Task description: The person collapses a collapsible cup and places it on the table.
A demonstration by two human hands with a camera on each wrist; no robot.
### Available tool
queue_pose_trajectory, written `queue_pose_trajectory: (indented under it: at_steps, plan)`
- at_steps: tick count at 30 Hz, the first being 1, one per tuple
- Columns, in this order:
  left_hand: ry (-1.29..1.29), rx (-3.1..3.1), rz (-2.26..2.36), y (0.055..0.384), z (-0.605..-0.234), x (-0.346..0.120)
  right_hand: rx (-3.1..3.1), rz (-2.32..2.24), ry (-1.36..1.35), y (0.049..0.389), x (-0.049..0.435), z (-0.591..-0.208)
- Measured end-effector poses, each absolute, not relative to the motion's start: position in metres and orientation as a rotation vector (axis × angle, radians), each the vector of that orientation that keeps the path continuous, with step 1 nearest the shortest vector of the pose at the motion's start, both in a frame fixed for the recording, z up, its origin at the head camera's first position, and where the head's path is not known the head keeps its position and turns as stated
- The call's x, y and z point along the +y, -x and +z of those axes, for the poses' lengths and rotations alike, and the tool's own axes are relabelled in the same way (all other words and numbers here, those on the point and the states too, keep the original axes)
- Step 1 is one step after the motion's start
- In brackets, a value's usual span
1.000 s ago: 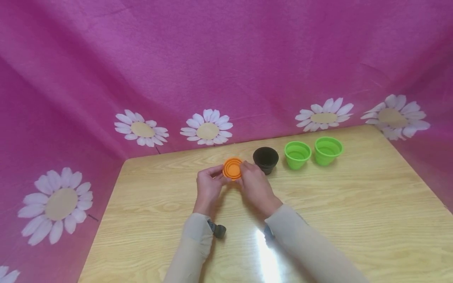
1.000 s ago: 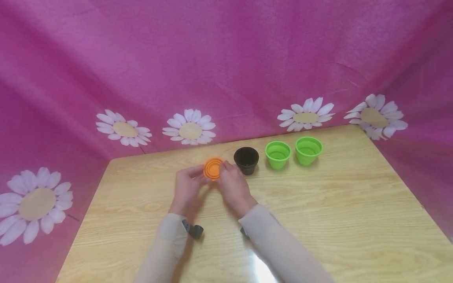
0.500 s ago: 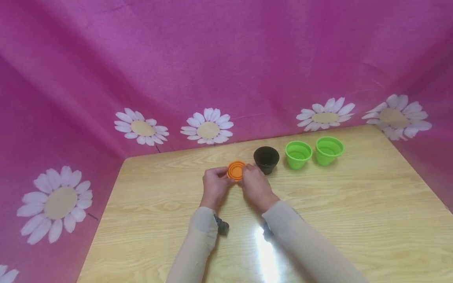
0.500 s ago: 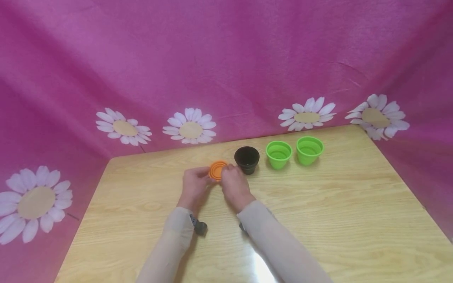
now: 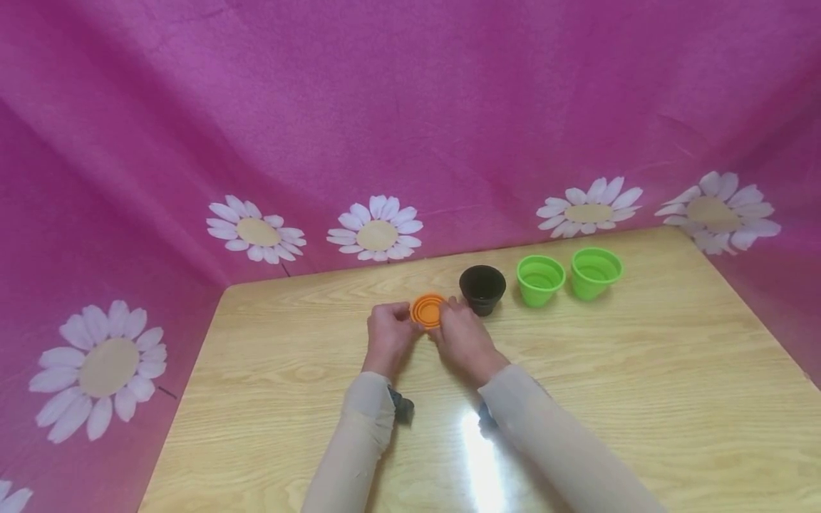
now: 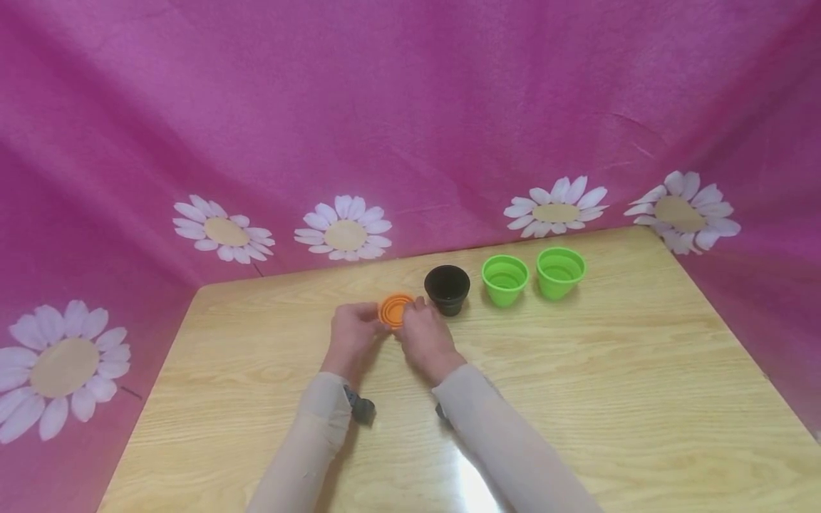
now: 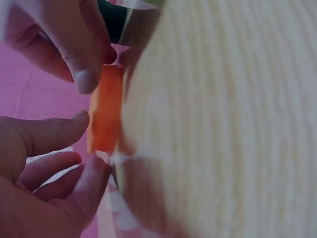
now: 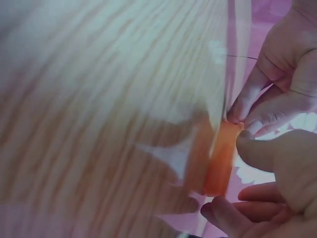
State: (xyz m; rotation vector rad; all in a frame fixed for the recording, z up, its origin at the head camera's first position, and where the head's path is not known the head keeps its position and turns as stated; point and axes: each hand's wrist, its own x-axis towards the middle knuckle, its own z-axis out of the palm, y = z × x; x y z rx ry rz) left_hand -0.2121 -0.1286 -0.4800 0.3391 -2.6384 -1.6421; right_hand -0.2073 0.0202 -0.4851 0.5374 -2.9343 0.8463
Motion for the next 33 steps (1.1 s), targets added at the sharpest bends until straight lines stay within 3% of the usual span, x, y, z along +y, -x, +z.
queue_pose_trajectory:
  at_steps: [8,14,24,33]
  plan:
    - [-0.300,-2.623,-1.674,0.205,-0.463,-0.120,-2.683,1.321,-0.431,0.184,0.047,-0.476]
    - [-0.130,-2.522,-1.799,0.204,-0.453,-0.102,-2.460,1.389,-0.313,0.173,0.074,-0.469]
    - [-0.042,-2.423,-1.954,0.219,-0.456,-0.069,-2.397,1.335,-0.140,0.184,0.106,-0.469]
    - [0.154,-2.441,-2.040,0.229,-0.465,-0.056,-2.499,1.329,-0.206,0.203,0.112,-0.475]
